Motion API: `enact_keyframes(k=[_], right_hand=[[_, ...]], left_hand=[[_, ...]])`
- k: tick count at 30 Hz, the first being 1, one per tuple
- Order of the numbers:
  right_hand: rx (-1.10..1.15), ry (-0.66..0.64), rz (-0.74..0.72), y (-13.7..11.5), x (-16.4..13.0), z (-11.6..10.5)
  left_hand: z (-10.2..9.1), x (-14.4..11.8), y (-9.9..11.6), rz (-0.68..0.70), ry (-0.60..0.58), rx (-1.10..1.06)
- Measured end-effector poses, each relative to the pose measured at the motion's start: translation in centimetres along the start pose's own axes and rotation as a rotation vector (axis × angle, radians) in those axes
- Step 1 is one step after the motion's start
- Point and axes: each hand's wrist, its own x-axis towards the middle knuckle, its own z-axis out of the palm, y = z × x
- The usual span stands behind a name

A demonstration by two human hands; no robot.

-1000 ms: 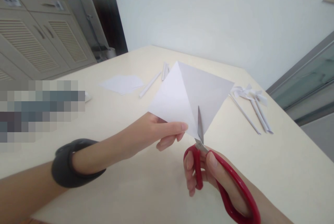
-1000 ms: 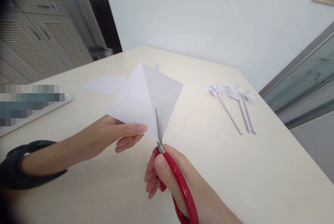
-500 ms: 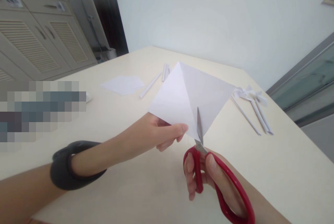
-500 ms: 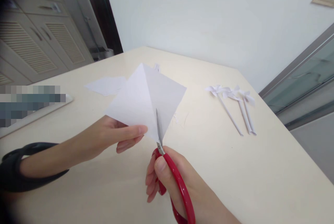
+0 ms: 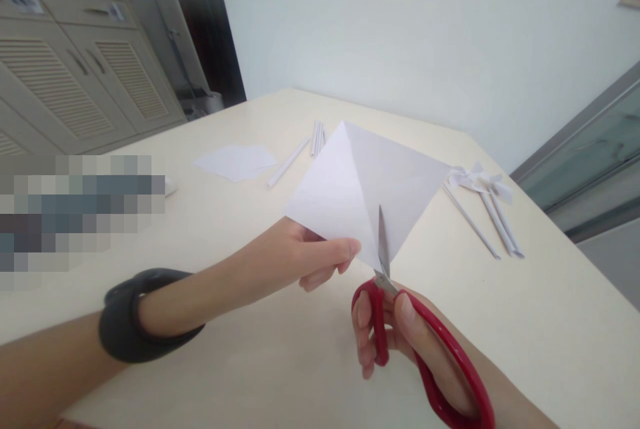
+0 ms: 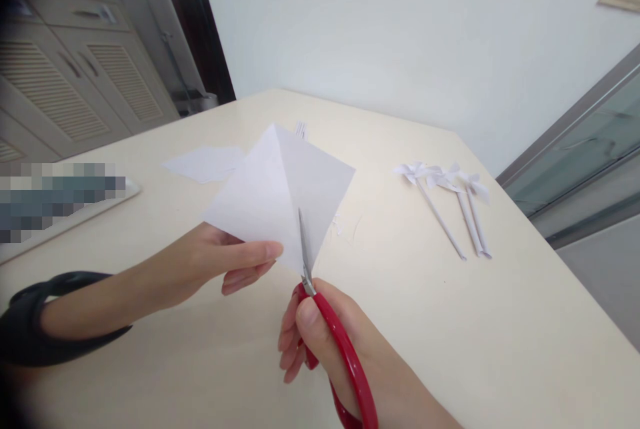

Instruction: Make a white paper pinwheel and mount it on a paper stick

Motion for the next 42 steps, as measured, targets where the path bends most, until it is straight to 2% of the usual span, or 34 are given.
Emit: enact_keyframes(k=[18, 30, 42], right_hand=[[0.063, -0.032, -0.061, 1.1, 0.1, 0.0], [-0.015, -0.019, -0.076, 1.5, 0.2, -0.1], [0.031, -0.021, -0.014, 0.1, 0.0, -0.3]], left_hand=[[0.0, -0.1, 0.0, -0.038, -0.028, 0.017], [0.0, -0.1, -0.3, -0.053, -0.036, 0.035], [0.2, -0.1, -0.2, -0.11, -0.035, 0.065]])
